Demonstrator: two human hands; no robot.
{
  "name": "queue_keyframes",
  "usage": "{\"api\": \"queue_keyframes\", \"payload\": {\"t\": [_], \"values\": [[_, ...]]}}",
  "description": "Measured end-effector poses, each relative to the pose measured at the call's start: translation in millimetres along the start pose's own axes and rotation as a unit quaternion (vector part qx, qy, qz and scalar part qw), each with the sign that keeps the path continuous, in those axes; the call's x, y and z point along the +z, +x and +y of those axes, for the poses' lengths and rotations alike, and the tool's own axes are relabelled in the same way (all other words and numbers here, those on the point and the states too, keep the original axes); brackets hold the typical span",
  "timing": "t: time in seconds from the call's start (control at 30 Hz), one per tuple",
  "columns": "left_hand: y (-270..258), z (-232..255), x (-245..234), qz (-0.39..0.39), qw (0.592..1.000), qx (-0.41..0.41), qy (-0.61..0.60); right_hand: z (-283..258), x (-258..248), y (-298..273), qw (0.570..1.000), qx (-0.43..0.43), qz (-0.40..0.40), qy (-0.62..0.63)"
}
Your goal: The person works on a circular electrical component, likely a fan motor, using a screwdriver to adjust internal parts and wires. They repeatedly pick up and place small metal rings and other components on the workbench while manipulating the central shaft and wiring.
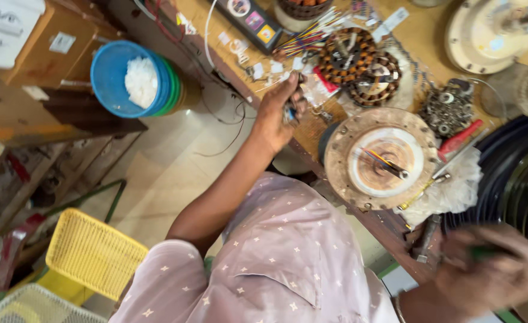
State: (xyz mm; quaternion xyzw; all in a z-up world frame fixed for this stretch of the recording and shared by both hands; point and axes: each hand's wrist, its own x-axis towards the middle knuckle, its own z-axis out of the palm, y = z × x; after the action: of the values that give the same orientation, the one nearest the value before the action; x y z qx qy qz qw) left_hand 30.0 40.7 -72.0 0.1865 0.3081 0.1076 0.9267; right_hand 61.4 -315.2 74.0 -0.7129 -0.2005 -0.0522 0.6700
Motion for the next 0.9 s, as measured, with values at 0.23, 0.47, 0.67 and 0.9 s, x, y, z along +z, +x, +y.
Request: {"api": "queue_keyframes", "payload": {"t": [0.23,0.47,0.67,0.9], "values": [[-77.1,-27.8,59.2,-0.109,0.99,-0.058,-0.074,-7.3,115.4,28.8,0.965,-0.066,-0.172,-0.188],[-126.7,-56.2,76.2,-0.069,0.994,-0.086,-0.023,-11.3,139.4,20.4,0.972,0.006,-0.118,-0.205],[-138.7,-57.7,84.5,-0.066,0.993,0.019,0.09,7.7,123.0,6.6,0.988,-0.018,-0.096,-0.123],[-156.6,-40.6,92.2,-0.131,0.811,0.265,0.504,30.3,87.4,-9.8,0.923,0.327,-0.122,0.161]]}}
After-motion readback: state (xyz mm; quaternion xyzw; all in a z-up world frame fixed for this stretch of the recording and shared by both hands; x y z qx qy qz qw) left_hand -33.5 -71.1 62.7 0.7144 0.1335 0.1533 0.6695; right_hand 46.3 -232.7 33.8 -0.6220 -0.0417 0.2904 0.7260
